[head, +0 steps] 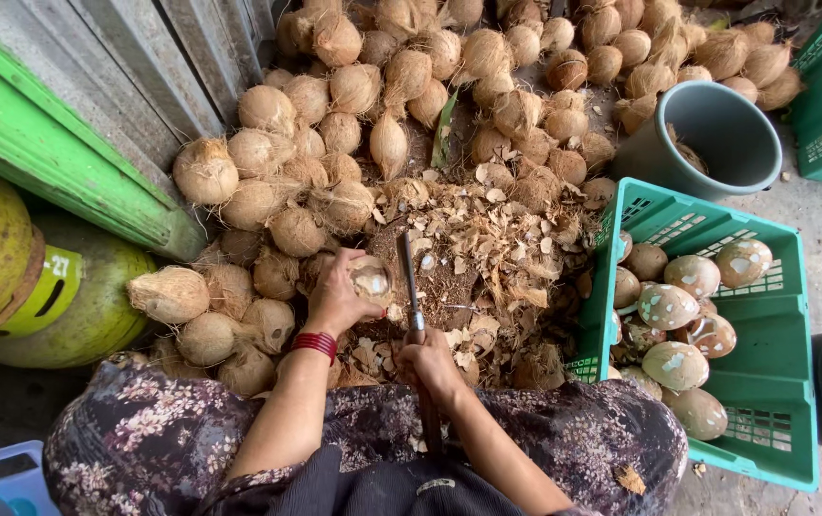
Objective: The person sits on the ground and uses a long metal tool to peel the fibrous husk off coconuts. They rotate each coconut while scraping away the husk and place the peeled coconuts into a green crate.
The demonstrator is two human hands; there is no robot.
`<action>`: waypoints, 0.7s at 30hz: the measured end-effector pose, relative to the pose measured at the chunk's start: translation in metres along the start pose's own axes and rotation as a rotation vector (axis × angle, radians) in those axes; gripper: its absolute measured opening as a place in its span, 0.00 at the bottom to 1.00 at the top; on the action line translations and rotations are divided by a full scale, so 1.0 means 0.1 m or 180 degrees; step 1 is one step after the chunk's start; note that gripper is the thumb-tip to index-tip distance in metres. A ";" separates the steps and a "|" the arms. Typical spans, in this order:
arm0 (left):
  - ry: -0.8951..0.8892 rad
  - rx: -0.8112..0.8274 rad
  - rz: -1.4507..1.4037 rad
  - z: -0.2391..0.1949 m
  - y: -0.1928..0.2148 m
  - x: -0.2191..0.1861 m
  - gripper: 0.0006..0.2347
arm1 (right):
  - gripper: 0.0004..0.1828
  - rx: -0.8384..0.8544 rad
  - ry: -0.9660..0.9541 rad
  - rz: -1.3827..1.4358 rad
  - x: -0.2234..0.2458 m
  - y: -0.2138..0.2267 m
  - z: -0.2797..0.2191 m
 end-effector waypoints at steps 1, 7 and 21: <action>-0.0189 -0.0011 0.0146 0.00 -0.05 -0.02 0.37 | 0.08 -0.0016 0.0355 -0.0250 0.02 0.04 -0.07; 0.1115 0.0947 0.0391 0.07 -0.09 -0.19 0.43 | 0.09 0.0054 0.0835 -0.0131 -0.04 -0.09 -0.01; 0.1039 0.0592 0.0197 -0.06 0.10 -0.25 0.42 | 0.09 0.0034 0.1560 -0.0219 0.00 -0.18 -0.15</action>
Point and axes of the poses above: each hand's wrist, its own z-axis towards the middle knuckle, its own y-axis out of the back of the hand, x = y × z, the point moved 1 cm from there along z, towards the middle knuckle, and after that the axes turned 10 degrees about z, right-handed, at the moved point
